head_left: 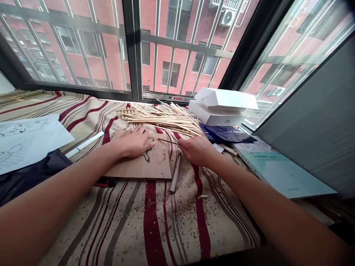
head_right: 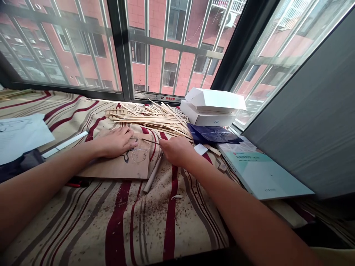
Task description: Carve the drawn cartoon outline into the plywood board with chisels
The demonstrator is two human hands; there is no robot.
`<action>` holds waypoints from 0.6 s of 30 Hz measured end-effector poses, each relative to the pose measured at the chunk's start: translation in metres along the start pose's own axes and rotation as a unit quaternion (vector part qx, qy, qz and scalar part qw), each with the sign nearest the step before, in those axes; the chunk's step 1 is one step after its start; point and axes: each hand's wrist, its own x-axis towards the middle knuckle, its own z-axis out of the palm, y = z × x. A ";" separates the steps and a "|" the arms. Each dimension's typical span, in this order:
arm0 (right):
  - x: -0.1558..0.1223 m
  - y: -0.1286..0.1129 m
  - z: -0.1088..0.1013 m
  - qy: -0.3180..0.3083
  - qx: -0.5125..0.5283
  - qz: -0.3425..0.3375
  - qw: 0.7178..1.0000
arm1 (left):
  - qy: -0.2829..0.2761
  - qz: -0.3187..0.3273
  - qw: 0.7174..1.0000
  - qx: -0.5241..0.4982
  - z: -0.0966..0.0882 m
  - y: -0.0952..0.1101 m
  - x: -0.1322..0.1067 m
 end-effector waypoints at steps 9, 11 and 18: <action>0.009 -0.015 -0.004 0.000 0.001 -0.023 1.000 | 0.016 -0.003 1.000 -0.007 0.006 -0.005 0.005; 0.011 -0.011 -0.011 -0.007 0.009 -0.035 0.999 | 0.024 -0.005 1.000 -0.010 0.007 -0.007 0.005; -0.003 0.004 -0.016 -0.019 0.027 -0.021 0.999 | 0.031 0.003 0.999 -0.013 0.010 -0.012 0.008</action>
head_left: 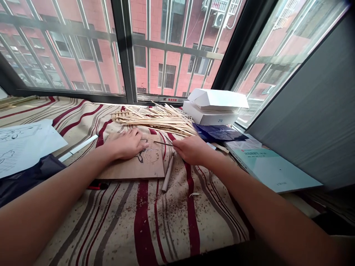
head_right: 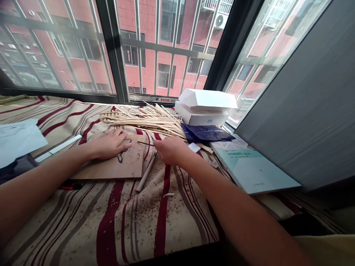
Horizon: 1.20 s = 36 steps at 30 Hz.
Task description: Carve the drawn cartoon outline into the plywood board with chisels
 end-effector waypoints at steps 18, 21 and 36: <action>-0.004 0.017 0.014 0.079 0.134 -0.013 0.988 | 0.167 -0.039 0.982 -0.080 -0.003 -0.015 -0.002; -0.006 0.017 0.012 0.090 0.146 -0.023 0.985 | 0.226 -0.044 0.971 -0.063 -0.012 -0.014 -0.009; -0.013 0.005 0.003 0.038 0.093 -0.024 0.995 | 0.199 -0.016 0.978 -0.057 0.014 -0.029 0.009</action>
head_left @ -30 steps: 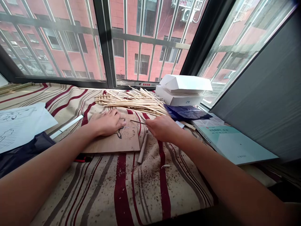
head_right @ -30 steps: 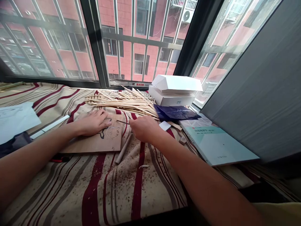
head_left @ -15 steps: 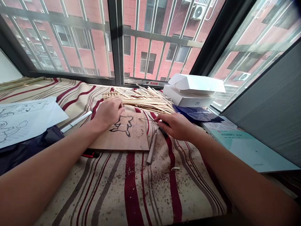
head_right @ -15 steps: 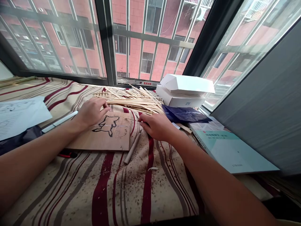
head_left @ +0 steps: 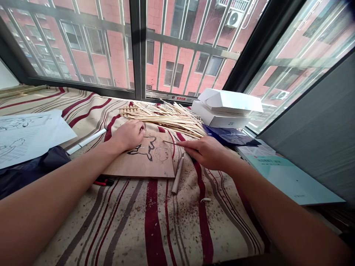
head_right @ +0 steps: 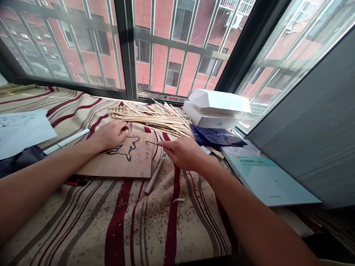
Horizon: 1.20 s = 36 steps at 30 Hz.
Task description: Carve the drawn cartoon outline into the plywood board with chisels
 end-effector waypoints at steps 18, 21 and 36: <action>0.007 -0.033 0.005 -0.034 -0.099 0.057 0.993 | -0.009 -0.002 1.000 0.005 0.009 -0.001 0.004; 0.005 -0.034 0.002 -0.040 -0.087 0.045 0.994 | -0.009 -0.006 1.000 0.005 0.008 0.000 0.004; 0.007 -0.022 0.005 -0.025 -0.106 0.042 0.993 | -0.007 -0.017 1.000 0.011 0.008 0.000 0.003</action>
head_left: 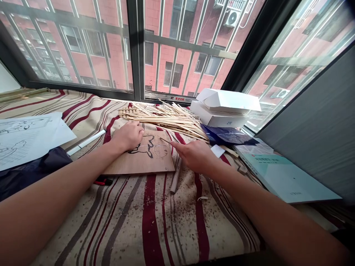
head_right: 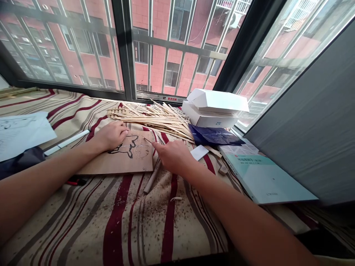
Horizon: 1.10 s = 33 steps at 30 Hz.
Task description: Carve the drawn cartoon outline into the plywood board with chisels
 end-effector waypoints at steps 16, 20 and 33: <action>0.006 0.013 0.006 -0.001 0.082 -0.026 0.996 | 0.001 0.002 1.000 -0.009 -0.002 0.002 0.000; 0.007 0.013 0.013 0.024 0.071 -0.015 0.997 | -0.007 0.011 1.000 -0.010 -0.001 0.002 0.001; 0.012 0.014 0.015 0.021 0.015 -0.028 0.999 | -0.001 0.019 1.000 -0.006 0.001 0.000 0.002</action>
